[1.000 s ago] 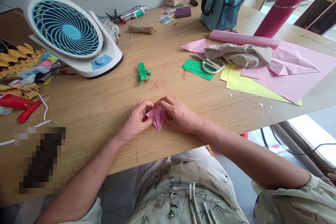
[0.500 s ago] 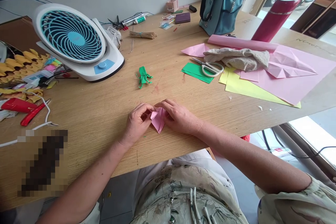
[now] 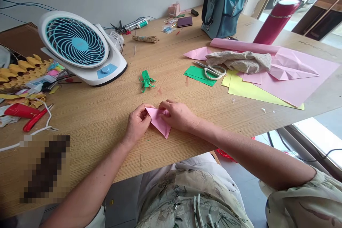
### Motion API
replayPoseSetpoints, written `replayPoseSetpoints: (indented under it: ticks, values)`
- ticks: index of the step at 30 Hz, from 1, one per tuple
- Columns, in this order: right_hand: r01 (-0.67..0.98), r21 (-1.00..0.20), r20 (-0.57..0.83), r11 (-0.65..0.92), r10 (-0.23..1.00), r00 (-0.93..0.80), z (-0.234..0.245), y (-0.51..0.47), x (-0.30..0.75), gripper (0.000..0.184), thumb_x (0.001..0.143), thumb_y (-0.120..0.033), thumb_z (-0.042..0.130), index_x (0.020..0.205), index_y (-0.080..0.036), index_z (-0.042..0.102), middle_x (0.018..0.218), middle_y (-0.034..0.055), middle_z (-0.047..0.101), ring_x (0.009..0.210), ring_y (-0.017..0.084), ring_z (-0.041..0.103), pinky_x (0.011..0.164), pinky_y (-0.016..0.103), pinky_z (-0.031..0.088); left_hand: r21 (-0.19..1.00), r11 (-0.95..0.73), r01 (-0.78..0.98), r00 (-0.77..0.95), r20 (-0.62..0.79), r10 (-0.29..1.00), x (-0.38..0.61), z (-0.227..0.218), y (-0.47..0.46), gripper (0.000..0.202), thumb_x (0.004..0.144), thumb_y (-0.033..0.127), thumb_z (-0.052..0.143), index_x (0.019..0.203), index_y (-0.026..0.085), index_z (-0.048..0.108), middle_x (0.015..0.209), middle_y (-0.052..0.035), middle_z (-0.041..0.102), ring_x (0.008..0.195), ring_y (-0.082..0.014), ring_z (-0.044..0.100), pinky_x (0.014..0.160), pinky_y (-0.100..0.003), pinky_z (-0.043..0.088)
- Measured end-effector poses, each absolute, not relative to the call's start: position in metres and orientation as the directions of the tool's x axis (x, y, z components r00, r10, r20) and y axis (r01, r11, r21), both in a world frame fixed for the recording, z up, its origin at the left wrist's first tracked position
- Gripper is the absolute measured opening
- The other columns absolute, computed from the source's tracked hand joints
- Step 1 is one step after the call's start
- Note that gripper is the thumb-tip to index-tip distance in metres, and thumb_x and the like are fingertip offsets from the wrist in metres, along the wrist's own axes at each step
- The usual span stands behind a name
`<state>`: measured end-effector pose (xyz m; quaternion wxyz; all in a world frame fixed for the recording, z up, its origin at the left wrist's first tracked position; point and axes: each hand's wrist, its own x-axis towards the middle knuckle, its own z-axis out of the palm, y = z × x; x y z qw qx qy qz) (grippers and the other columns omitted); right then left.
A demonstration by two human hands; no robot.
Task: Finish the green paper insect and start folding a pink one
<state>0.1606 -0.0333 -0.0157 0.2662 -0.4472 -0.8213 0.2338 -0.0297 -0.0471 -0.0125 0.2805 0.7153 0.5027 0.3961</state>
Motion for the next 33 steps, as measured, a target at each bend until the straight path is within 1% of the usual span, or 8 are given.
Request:
replayPoseSetpoints:
  ticks: [5,11,14,17,20,25,30,33]
  values:
    - [0.616,-0.596,0.220,0.515,0.842,-0.492,-0.013,-0.025,0.156,0.014,0.084,-0.017,0.061,0.096,-0.018,0.068,0.094,0.0042,0.069,0.077,0.015,0.061,0.066,0.024,0.038,0.882,-0.222,0.415,0.138,0.181,0.974,-0.033,-0.016,-0.048,0.009,0.086,0.017,0.053,0.089,0.021,0.059,0.065,0.0050,0.059,0.048,-0.0083,0.054,0.046,-0.017,0.042]
    - [0.624,-0.643,0.216,0.444,0.887,-0.409,-0.017,-0.029,0.153,0.010,0.081,-0.014,0.063,0.090,-0.019,0.065,0.092,0.0033,0.066,0.071,0.013,0.058,0.062,0.023,0.037,0.891,-0.246,0.382,0.115,0.218,0.969,-0.035,-0.015,-0.048,0.011,0.086,0.021,0.056,0.097,0.020,0.059,0.082,-0.0006,0.067,0.066,-0.0114,0.063,0.061,-0.021,0.051]
    - [0.584,-0.693,0.264,0.421,0.903,-0.339,-0.020,-0.028,0.153,0.004,0.082,-0.014,0.062,0.083,-0.018,0.059,0.086,0.0029,0.063,0.067,0.012,0.055,0.060,0.023,0.037,0.853,-0.249,0.458,0.093,0.232,0.968,-0.036,-0.010,-0.050,0.018,0.094,0.033,0.051,0.100,0.019,0.061,0.086,-0.0034,0.068,0.076,-0.0141,0.066,0.067,-0.023,0.051]
    - [0.540,-0.722,0.321,0.432,0.901,-0.292,-0.021,-0.027,0.153,0.011,0.083,-0.015,0.062,0.078,-0.019,0.053,0.082,0.0018,0.060,0.066,0.012,0.054,0.060,0.022,0.038,0.773,-0.290,0.564,0.146,0.253,0.956,-0.035,-0.009,-0.054,0.020,0.090,0.039,0.061,0.094,0.019,0.061,0.085,-0.0027,0.070,0.074,-0.0148,0.065,0.068,-0.024,0.050]
    - [0.531,-0.721,0.325,0.446,0.894,-0.309,-0.021,-0.027,0.154,0.010,0.082,-0.011,0.059,0.081,-0.019,0.054,0.085,0.0020,0.059,0.067,0.012,0.054,0.062,0.022,0.040,0.673,-0.327,0.664,0.171,0.289,0.942,-0.031,-0.012,-0.057,0.018,0.081,0.033,0.072,0.089,0.021,0.060,0.079,0.0011,0.069,0.067,-0.0135,0.062,0.067,-0.025,0.049]
    - [0.608,-0.607,0.362,0.512,0.859,-0.362,-0.021,-0.027,0.153,0.015,0.080,-0.006,0.055,0.085,-0.019,0.060,0.091,0.0062,0.062,0.079,0.018,0.056,0.070,0.028,0.043,0.622,-0.328,0.711,0.166,0.304,0.938,-0.029,-0.021,-0.058,0.014,0.081,0.012,0.063,0.091,0.021,0.060,0.078,0.0026,0.068,0.062,-0.0116,0.060,0.064,-0.023,0.047]
    - [0.617,-0.547,0.398,0.566,0.824,-0.403,-0.029,-0.021,0.151,0.026,0.076,-0.002,0.054,0.094,-0.018,0.064,0.098,0.0091,0.063,0.088,0.021,0.058,0.077,0.030,0.044,0.573,-0.343,0.744,0.166,0.339,0.926,-0.029,-0.021,-0.057,0.013,0.082,0.012,0.064,0.090,0.021,0.060,0.080,0.0008,0.068,0.066,-0.0134,0.062,0.066,-0.025,0.047]
    - [0.638,-0.552,0.343,0.537,0.844,-0.413,-0.032,-0.019,0.149,0.020,0.083,-0.006,0.054,0.095,-0.017,0.065,0.097,0.0088,0.063,0.084,0.020,0.059,0.074,0.028,0.043,0.556,-0.323,0.766,0.170,0.310,0.935,-0.027,-0.022,-0.057,0.015,0.086,0.022,0.066,0.100,0.021,0.059,0.086,-0.0023,0.069,0.074,-0.0171,0.065,0.070,-0.028,0.048]
